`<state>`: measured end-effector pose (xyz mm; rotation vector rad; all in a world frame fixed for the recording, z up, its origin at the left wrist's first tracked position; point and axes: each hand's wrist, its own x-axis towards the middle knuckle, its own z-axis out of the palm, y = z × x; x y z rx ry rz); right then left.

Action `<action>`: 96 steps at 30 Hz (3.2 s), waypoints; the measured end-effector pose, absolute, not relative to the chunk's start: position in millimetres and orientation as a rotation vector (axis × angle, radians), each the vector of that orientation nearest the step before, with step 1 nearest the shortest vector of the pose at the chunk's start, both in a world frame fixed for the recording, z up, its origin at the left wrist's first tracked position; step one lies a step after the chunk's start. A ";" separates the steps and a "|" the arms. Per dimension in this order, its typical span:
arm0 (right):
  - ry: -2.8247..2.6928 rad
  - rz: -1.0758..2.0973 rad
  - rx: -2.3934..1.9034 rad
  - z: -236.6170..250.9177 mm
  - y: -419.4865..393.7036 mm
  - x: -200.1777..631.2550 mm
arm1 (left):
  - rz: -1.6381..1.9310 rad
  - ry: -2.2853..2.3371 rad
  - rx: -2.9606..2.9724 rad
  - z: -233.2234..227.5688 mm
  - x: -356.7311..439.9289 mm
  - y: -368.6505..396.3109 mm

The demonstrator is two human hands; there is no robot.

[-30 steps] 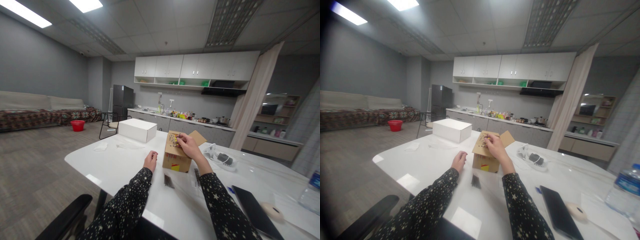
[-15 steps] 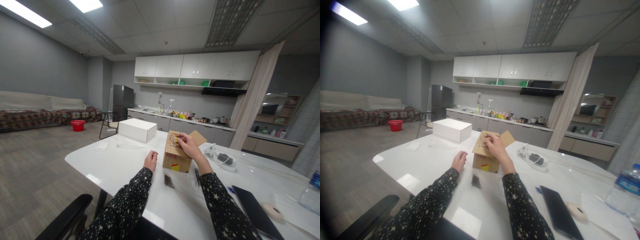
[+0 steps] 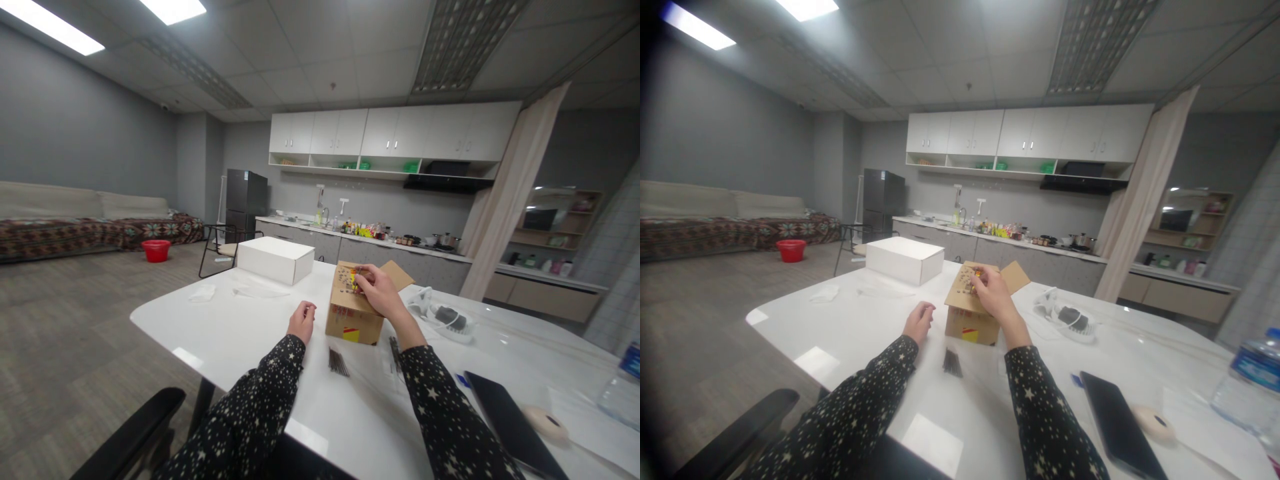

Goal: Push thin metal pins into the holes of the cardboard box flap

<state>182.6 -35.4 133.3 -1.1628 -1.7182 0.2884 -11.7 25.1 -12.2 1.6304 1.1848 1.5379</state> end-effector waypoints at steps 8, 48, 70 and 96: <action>-1.716 0.304 -1.099 134.5 -38.8 179.8 | 1.522 1.156 1.800 -8.5 -8.2 13.6; -1.845 0.093 -1.181 138.7 -42.7 181.2 | 1.439 0.995 2.443 15.5 -0.5 -30.8; -1.780 0.009 -1.298 139.1 -39.5 185.9 | 1.520 0.954 2.495 12.0 -0.8 -28.1; -1.845 -0.067 -1.319 138.6 -39.7 179.4 | 1.543 0.938 2.500 13.3 -0.9 -29.3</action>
